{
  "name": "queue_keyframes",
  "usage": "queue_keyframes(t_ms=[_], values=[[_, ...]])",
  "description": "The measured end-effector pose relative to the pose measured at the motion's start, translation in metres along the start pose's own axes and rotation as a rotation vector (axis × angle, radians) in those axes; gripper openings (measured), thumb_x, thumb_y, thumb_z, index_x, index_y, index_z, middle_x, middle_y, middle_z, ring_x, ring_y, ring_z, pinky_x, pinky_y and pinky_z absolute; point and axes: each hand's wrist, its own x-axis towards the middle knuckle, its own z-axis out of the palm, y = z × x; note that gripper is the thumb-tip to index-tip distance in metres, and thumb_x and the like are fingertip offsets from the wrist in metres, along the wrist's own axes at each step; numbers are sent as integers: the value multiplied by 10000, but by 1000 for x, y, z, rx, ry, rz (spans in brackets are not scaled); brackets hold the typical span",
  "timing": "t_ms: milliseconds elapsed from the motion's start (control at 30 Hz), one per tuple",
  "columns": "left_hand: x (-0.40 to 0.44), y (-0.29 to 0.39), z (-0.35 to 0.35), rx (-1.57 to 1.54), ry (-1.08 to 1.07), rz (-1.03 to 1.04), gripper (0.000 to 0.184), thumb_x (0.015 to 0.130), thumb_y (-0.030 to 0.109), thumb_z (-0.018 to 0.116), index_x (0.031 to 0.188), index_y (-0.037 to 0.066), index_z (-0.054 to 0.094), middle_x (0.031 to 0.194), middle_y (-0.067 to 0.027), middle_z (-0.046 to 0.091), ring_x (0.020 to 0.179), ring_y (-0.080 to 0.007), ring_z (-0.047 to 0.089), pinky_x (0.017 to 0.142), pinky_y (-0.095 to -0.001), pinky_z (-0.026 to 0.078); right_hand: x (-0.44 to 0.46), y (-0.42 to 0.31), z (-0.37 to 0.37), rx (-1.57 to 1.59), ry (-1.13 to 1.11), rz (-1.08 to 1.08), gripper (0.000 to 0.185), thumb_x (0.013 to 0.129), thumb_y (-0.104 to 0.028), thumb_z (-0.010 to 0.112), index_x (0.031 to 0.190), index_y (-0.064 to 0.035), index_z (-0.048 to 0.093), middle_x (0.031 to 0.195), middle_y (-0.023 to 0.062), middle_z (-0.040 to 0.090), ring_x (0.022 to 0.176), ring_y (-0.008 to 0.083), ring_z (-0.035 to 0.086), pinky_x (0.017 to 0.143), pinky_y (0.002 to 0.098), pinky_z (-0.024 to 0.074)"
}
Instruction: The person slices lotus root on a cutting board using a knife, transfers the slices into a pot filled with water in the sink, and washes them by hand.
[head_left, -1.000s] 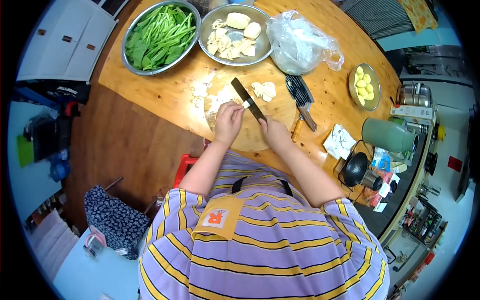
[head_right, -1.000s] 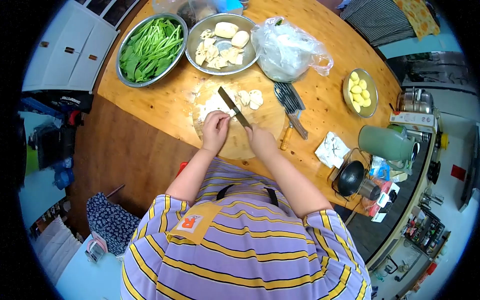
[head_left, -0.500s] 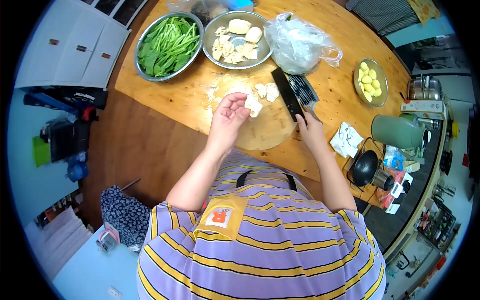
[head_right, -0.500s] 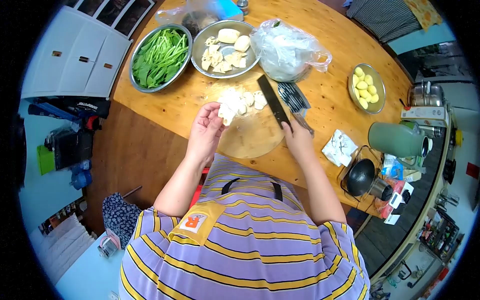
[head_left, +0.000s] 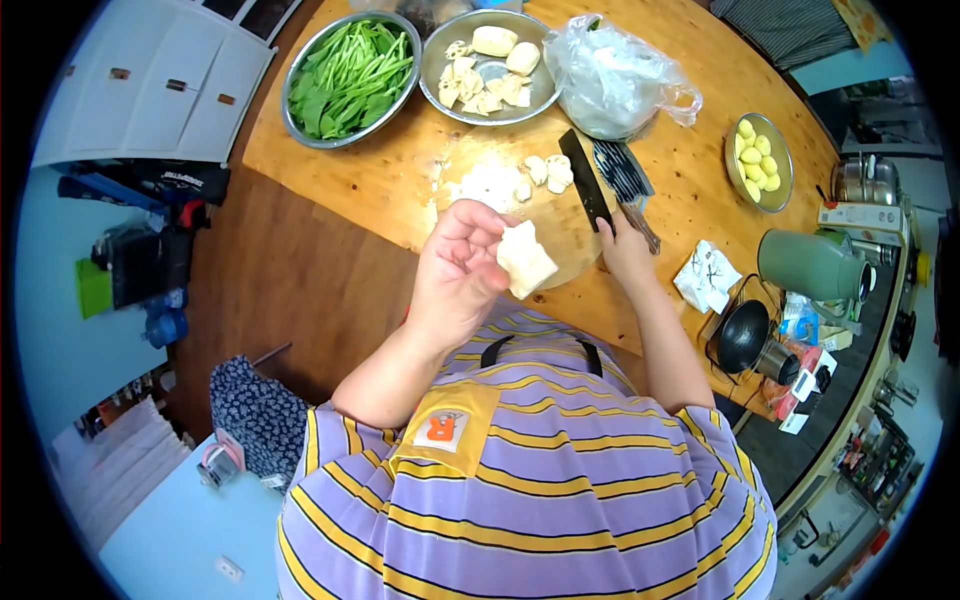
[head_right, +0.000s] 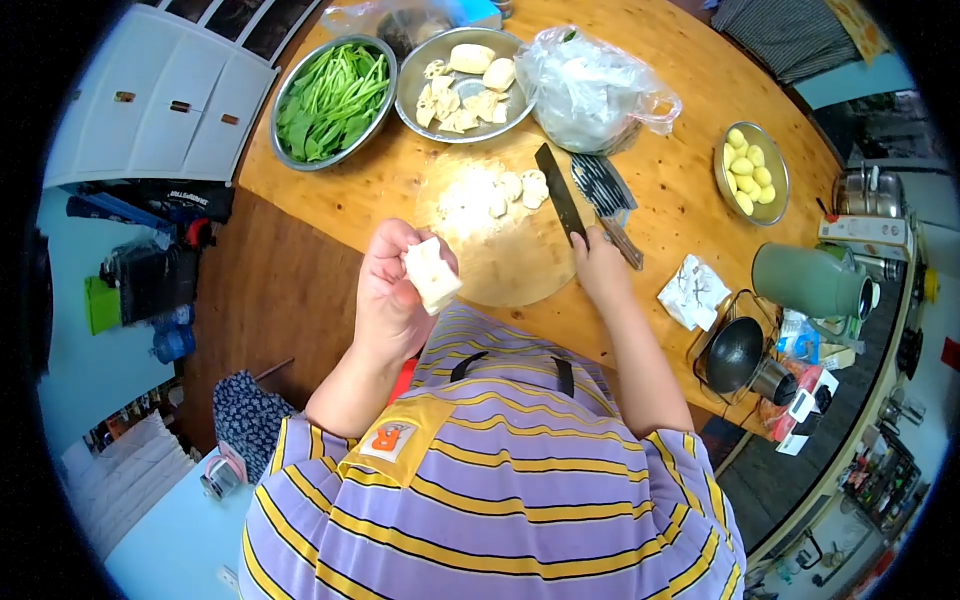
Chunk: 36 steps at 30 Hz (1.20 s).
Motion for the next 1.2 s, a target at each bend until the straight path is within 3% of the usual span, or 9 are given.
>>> queue_keyframes(t_ms=[200,300,400,567,600,767,867,1000,1200], values=[[-3,1,-8,-185,-97,-158,469,848,383,827,1158,182,539,1043,-56,679,845,-166,597,666,-251,454,0,3,9,43,-10,14,338,1008,-344,568,1048,-10,596,904,321,669,878,510,639,777,551,509],[0,-6,-20,-372,-199,-85,369,976,285,686,1259,133,503,1145,-128,684,929,-179,662,802,-315,548,0,2,5,38,-47,31,354,1019,-360,553,1064,-11,586,934,321,671,906,510,635,784,537,507],[33,-7,-25,-130,225,-60,371,999,235,665,1299,88,503,1159,-66,641,981,-156,629,851,-256,524,2,5,9,31,-30,14,340,1012,-341,560,1069,-9,605,896,318,671,869,496,649,761,537,511],[136,-46,-95,510,401,115,376,1064,208,543,1366,0,461,1254,-103,601,1153,-165,599,1018,-313,482,-1,2,6,107,-69,57,366,1026,-367,529,1064,-11,605,908,315,671,895,506,637,772,533,510],[138,-57,-97,636,482,161,347,1039,171,570,1332,5,488,1203,-110,633,1059,-162,607,948,-307,485,0,9,13,157,-76,76,370,1035,-372,520,1072,-18,618,837,270,683,748,438,673,676,482,528],[108,-168,-132,1172,258,272,407,892,170,717,1246,23,579,1248,-204,597,1152,-344,583,1020,-416,458,3,19,25,494,-281,329,378,1041,-386,527,1095,-28,635,640,96,592,452,195,570,467,344,470],[102,-192,-110,1478,174,334,531,815,252,807,1283,99,609,1385,-204,505,1305,-409,443,1093,-490,366,0,15,36,510,-284,318,390,1040,-390,526,1066,-16,635,622,87,577,459,209,575,470,349,474],[106,-208,-104,1318,286,285,610,736,273,872,1268,99,631,1331,-174,525,1272,-388,450,1077,-471,379,-12,-15,44,655,-363,367,366,1042,-361,531,1021,-9,626,621,55,556,479,169,551,447,338,453],[106,-194,-118,888,402,213,455,913,134,733,1329,75,556,1290,-137,561,1195,-291,536,1054,-370,412,-27,-31,37,724,-405,348,315,1050,-334,529,1005,-31,604,616,12,512,455,122,501,422,296,419]])
